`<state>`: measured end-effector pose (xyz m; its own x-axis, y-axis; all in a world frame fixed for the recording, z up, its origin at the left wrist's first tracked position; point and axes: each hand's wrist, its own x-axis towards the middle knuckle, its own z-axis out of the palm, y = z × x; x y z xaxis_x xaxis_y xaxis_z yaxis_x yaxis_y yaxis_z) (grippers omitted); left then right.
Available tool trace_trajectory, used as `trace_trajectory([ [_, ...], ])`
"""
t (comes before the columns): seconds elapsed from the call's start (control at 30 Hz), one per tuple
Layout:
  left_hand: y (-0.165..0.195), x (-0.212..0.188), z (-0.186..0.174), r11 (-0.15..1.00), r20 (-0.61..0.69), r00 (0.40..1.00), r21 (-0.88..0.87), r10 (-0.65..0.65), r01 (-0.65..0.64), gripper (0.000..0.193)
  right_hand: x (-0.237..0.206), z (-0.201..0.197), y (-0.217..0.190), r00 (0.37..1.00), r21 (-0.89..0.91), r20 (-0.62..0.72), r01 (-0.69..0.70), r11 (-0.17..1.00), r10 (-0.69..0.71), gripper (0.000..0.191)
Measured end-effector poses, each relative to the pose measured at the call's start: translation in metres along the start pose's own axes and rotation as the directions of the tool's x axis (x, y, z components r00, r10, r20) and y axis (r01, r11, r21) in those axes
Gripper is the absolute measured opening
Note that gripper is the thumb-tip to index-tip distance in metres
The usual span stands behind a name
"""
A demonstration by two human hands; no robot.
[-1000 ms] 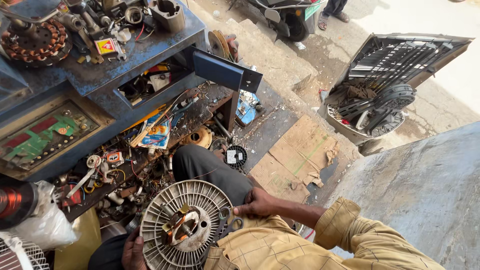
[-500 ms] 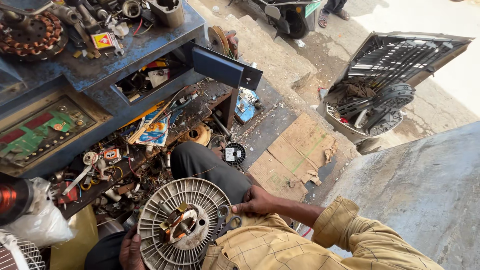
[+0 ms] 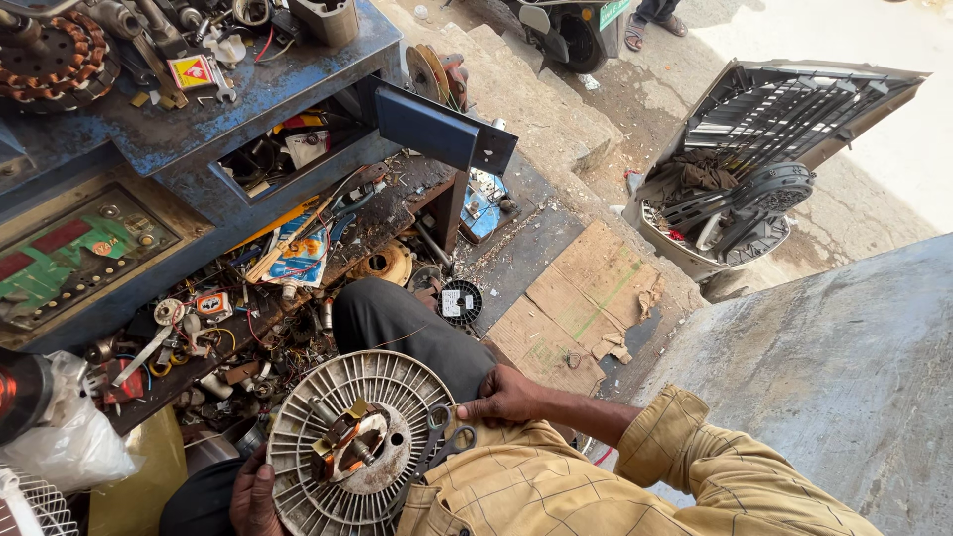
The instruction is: The person sits on the floor and uses a small metal tool to scrape and clean the copper windings of a motor stator. They repeatedly scrape the surface and remove debris by hand throughout the clip.
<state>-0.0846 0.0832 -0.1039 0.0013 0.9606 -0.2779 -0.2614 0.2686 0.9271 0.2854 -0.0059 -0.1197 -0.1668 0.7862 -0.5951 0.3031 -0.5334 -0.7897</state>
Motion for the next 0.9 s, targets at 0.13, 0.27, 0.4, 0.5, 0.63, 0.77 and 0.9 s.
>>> trace_trajectory([
  [0.13, -0.001, 0.003, -0.002, 0.996, -0.018, 0.999, 0.071, 0.046, -0.044, 0.056, 0.001, 0.000, 0.004, 1.000, 0.022, 0.005, -0.013, 1.000, 0.013, 0.055],
  [0.27, -0.004, 0.004, -0.005, 0.999, 0.005, 1.000, 0.030, 0.016, -0.016, 0.057, 0.002, 0.000, 0.006, 0.998, 0.045, 0.007, -0.057, 0.997, 0.057, 0.055],
  [0.4, -0.006, 0.002, -0.008, 0.999, 0.016, 1.000, 0.045, 0.027, -0.028, 0.058, 0.001, 0.001, 0.006, 0.999, 0.047, 0.009, -0.053, 0.997, 0.053, 0.055],
  [0.5, -0.005, 0.002, -0.008, 0.999, -0.002, 1.000, 0.042, 0.002, -0.002, 0.059, -0.001, 0.001, 0.003, 1.000, 0.044, 0.013, -0.022, 0.999, 0.022, 0.056],
  [0.63, 0.001, 0.001, -0.001, 0.987, -0.034, 0.993, 0.111, -0.109, 0.112, 0.059, -0.005, -0.002, -0.004, 0.998, 0.103, 0.013, -0.059, 0.993, 0.058, 0.055],
  [0.77, 0.009, -0.006, 0.007, 0.987, -0.010, 0.994, -0.120, -0.105, 0.103, 0.057, -0.008, -0.003, -0.011, 0.999, 0.054, 0.001, -0.034, 0.998, 0.034, 0.056],
  [0.9, 0.008, -0.011, 0.007, 0.994, -0.062, 0.993, -0.055, -0.102, 0.099, 0.052, -0.008, -0.001, -0.012, 1.000, 0.048, 0.003, -0.011, 0.999, 0.011, 0.055],
])
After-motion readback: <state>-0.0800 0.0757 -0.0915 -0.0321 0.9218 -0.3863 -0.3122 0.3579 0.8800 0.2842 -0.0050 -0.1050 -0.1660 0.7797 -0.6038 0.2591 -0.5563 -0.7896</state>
